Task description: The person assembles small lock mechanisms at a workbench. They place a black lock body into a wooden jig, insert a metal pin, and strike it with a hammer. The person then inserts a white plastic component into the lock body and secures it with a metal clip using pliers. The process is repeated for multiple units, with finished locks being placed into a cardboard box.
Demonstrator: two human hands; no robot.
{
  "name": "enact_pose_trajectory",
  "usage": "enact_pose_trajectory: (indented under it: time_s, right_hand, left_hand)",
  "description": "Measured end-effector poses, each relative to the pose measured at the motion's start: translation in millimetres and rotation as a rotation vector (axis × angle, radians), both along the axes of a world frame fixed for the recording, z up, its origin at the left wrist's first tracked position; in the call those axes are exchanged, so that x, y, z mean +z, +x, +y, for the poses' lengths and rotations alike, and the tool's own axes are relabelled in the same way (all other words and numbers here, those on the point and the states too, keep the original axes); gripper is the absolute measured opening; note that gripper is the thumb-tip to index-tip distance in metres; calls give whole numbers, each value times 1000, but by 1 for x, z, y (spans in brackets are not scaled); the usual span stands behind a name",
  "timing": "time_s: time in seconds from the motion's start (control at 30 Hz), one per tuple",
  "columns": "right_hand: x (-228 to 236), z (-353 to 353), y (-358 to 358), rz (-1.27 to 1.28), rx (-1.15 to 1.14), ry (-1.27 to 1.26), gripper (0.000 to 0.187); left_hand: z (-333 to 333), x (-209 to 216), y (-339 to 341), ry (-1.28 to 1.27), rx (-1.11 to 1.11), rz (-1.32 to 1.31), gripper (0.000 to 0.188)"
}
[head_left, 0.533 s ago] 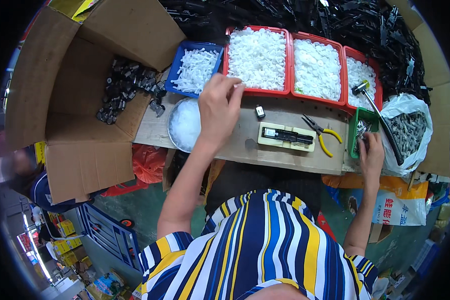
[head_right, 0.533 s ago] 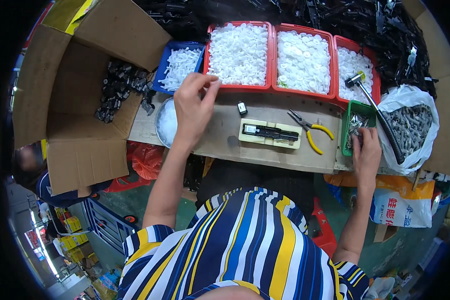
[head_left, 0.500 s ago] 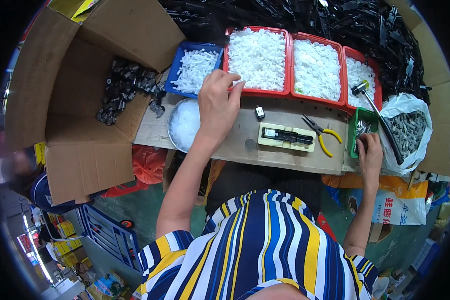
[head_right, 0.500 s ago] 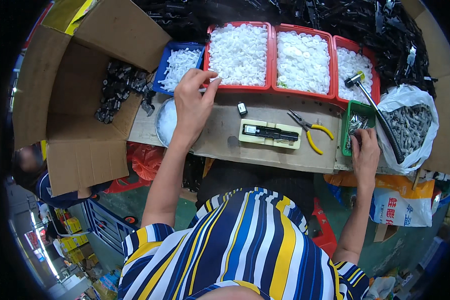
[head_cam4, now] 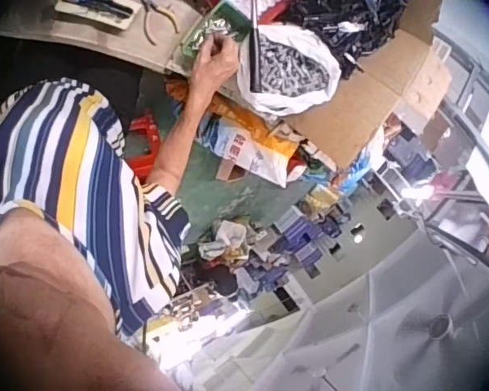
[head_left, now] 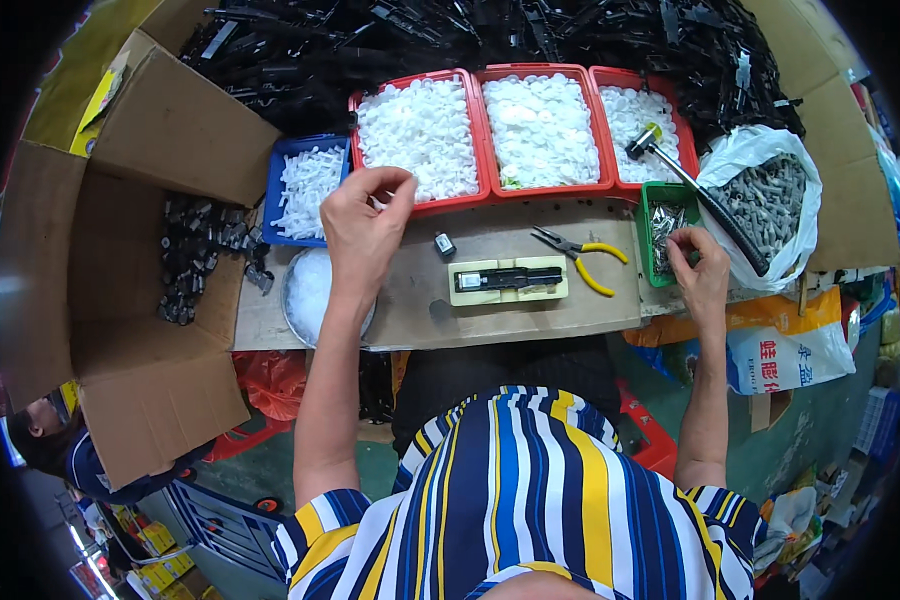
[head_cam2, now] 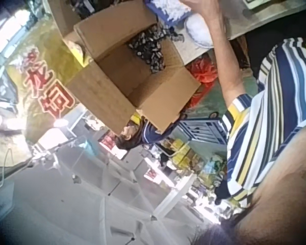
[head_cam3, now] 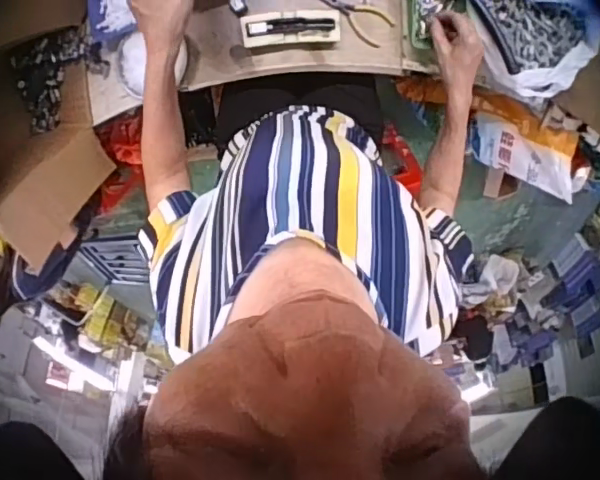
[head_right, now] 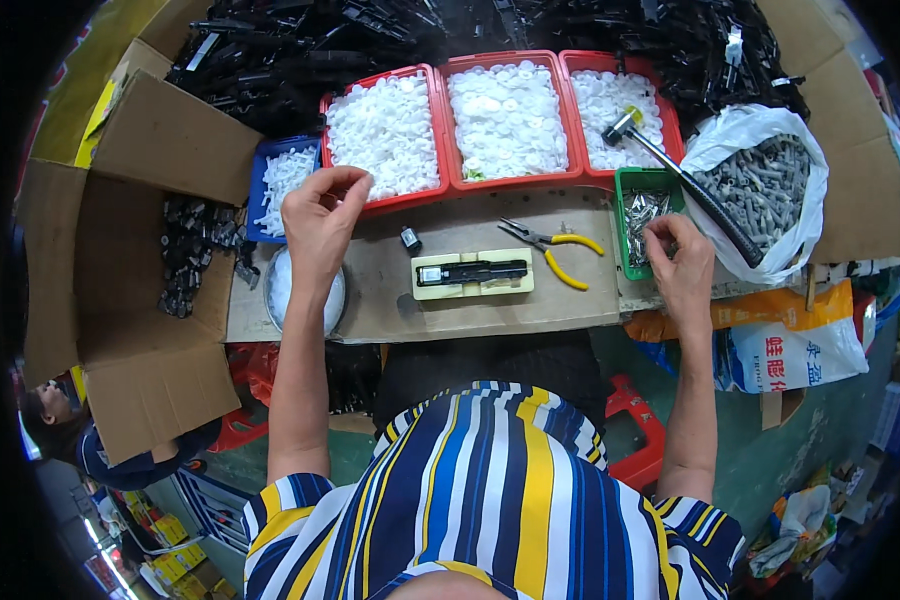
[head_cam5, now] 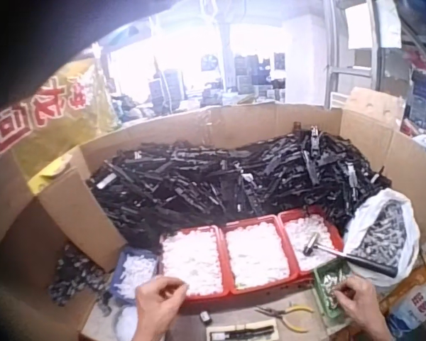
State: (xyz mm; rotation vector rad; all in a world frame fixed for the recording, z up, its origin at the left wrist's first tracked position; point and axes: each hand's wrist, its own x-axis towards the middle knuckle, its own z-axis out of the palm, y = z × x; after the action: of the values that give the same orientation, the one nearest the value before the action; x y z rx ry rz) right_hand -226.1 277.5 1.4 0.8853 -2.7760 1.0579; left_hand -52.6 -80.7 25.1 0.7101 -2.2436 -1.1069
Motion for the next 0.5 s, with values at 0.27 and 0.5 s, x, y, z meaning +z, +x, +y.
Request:
enact_pose_trajectory:
  time_s: [0.27, 0.5]
  right_hand:
    - [28, -76, 52, -340, 287, -416, 15]
    - [22, -105, 74, -635, 359, -745, 12]
  left_hand:
    - [73, -20, 3, 1449, -334, 250, 17]
    - [105, -44, 11, 1826, -412, 356, 16]
